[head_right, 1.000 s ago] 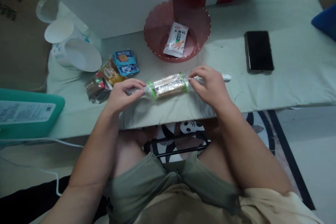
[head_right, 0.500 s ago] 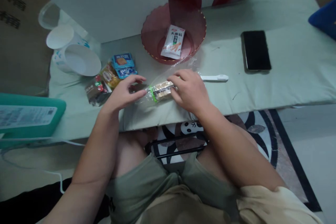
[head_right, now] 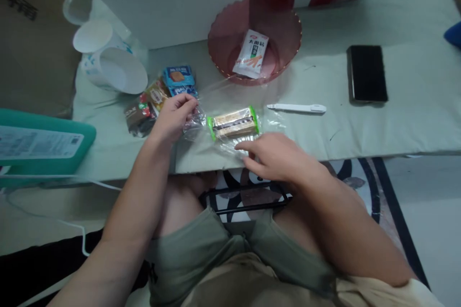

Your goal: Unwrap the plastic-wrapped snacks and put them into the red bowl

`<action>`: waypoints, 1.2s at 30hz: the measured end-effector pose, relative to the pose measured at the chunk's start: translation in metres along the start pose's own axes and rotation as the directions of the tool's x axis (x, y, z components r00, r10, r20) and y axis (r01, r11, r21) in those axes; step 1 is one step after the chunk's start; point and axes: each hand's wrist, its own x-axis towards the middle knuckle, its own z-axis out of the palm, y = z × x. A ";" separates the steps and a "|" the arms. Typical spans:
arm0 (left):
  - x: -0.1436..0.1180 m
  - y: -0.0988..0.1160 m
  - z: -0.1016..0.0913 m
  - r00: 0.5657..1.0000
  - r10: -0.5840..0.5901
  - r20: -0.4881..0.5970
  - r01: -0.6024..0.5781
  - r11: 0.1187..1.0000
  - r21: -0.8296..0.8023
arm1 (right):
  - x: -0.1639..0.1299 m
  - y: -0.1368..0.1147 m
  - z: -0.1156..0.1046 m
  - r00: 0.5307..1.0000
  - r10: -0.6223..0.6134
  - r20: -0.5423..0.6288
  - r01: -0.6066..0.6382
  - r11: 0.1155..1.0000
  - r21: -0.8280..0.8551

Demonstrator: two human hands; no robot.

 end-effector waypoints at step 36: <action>-0.012 0.002 -0.003 0.959 -0.258 0.113 0.275 0.944 -0.182 | 0.015 0.027 0.004 0.547 0.531 -0.646 -0.099 0.808 0.580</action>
